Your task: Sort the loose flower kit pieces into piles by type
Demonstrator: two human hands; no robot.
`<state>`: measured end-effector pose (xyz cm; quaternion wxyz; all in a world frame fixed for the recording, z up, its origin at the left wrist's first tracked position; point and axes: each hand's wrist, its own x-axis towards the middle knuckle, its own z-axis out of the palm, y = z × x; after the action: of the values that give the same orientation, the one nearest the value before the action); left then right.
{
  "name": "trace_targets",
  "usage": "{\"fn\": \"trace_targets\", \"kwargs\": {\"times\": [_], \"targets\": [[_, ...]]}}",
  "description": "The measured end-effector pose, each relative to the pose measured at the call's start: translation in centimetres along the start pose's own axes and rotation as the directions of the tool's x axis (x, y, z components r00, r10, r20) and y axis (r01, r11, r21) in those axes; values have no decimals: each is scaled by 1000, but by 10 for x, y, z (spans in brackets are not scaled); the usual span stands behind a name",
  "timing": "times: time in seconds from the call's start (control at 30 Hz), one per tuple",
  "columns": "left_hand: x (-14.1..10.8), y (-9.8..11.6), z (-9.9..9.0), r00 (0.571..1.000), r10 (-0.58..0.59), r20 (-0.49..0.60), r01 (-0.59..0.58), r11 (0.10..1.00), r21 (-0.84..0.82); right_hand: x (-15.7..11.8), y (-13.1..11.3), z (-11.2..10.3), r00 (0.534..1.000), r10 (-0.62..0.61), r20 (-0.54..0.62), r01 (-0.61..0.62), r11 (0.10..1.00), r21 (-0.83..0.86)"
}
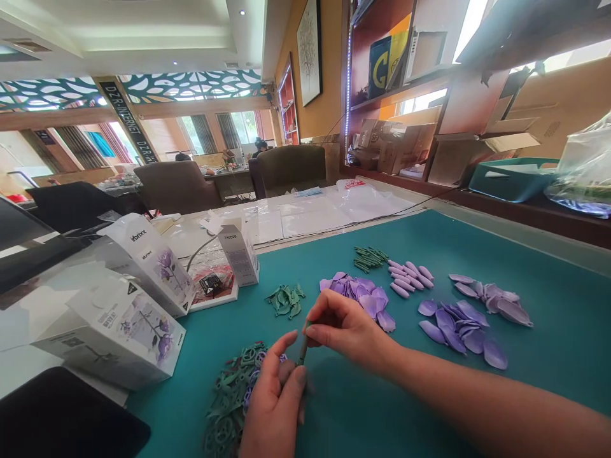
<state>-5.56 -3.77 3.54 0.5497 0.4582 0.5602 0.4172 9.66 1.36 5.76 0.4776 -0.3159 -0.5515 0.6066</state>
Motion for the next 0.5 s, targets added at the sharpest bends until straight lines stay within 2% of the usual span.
{"fn": "trace_targets", "kwargs": {"times": [0.13, 0.23, 0.4, 0.5], "targets": [[-2, -2, -2, 999, 37, -12, -37, 999, 8, -1, 6, 4, 1000, 6, 3, -6, 1000, 9], [-5, 0, -1, 997, 55, -60, -54, 998, 23, -2, 11, 8, 1000, -16, -10, 17, 1000, 20], [-13, 8, 5, 980, 150, -134, -127, 978, 166, -4, 17, 11, 999, -53, -11, 53, 998, 38], [-18, 14, 2, 952, 234, -198, -182, 951, 250, -2, 21, 9, 999, -45, 0, 45, 997, 59]]}}
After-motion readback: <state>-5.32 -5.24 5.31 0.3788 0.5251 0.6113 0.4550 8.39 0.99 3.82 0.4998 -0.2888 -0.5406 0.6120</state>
